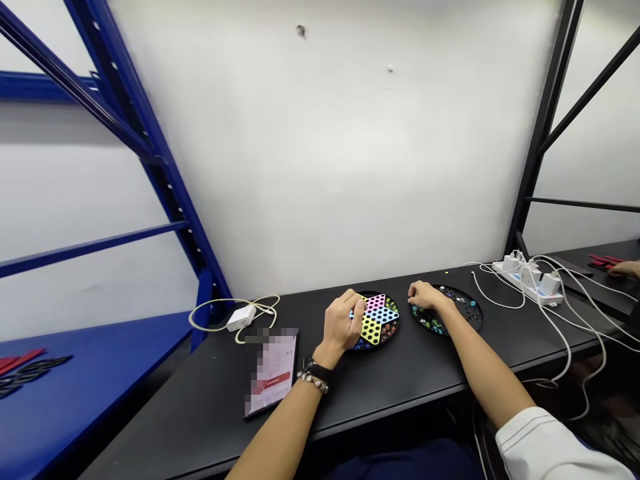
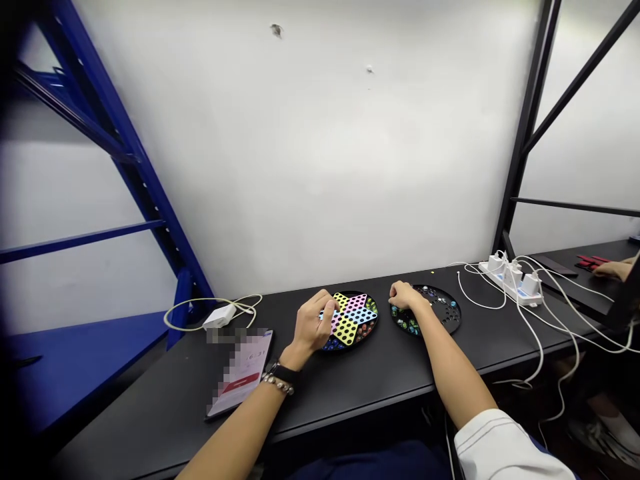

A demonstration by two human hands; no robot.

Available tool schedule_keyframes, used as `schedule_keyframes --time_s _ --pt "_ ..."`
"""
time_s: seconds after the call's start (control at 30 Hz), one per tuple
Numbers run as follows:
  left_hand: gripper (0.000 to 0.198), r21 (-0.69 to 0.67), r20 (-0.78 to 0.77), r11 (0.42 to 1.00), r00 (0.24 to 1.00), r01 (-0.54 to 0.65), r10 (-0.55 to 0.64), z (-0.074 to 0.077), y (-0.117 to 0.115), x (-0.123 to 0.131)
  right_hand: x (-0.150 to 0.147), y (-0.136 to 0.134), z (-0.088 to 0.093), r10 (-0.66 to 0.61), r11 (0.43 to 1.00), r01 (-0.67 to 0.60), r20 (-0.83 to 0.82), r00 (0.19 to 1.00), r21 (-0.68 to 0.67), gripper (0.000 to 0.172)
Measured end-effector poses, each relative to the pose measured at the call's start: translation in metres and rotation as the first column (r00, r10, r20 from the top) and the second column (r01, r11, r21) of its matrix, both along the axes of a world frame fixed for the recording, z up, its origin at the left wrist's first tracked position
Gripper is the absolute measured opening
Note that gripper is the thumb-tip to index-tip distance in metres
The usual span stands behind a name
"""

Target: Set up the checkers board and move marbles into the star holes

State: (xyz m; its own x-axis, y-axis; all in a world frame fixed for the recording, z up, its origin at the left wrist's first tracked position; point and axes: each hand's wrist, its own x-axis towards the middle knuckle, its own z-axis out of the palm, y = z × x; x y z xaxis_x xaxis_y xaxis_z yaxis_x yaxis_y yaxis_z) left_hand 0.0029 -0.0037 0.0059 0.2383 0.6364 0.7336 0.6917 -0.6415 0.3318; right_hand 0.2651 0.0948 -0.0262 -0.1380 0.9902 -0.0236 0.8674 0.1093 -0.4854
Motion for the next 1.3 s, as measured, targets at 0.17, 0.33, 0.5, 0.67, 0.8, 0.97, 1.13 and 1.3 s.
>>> schedule_keyframes --time_s 0.17,0.33,0.5,0.67,0.8,0.97,1.13,1.3 --pt "0.041 0.0 0.006 1.0 1.0 0.014 -0.014 0.0 0.0 0.001 0.0 0.0 0.001 -0.01 1.0 0.01 -0.02 1.0 -0.011 0.015" --pt "0.041 0.001 0.001 1.0 1.0 0.009 -0.009 0.0 0.0 0.0 0.004 -0.001 0.003 -0.022 0.999 0.021 -0.061 0.998 -0.032 0.011" --pt "0.04 0.014 0.002 1.0 1.0 0.02 -0.02 -0.001 0.0 0.0 0.009 0.0 0.003 0.014 0.994 -0.025 -0.104 0.995 -0.105 0.012" --pt "0.039 0.019 0.004 0.999 0.999 0.032 -0.032 -0.003 0.002 0.0 0.01 0.002 -0.002 0.058 0.985 -0.08 -0.141 0.988 -0.151 0.016" --pt "0.04 0.017 0.003 0.999 0.999 0.037 -0.037 -0.003 0.002 0.0 0.009 0.001 0.0 0.041 0.988 -0.068 -0.194 0.98 -0.137 0.014" --pt "0.041 0.025 -0.01 1.0 1.0 0.016 -0.016 -0.002 0.002 0.0 0.017 -0.005 0.022 0.001 0.994 -0.088 -0.829 0.559 -0.058 0.019" --pt "0.039 0.027 -0.013 0.999 1.0 0.025 -0.025 -0.003 0.002 0.0 0.022 -0.01 0.034 -0.028 0.981 -0.169 -0.938 0.346 -0.092 0.019" --pt "0.039 0.03 -0.018 0.999 1.0 0.016 -0.015 -0.003 0.002 0.0 0.014 -0.006 0.016 0.078 0.988 -0.141 -0.567 0.82 -0.068 0.03"
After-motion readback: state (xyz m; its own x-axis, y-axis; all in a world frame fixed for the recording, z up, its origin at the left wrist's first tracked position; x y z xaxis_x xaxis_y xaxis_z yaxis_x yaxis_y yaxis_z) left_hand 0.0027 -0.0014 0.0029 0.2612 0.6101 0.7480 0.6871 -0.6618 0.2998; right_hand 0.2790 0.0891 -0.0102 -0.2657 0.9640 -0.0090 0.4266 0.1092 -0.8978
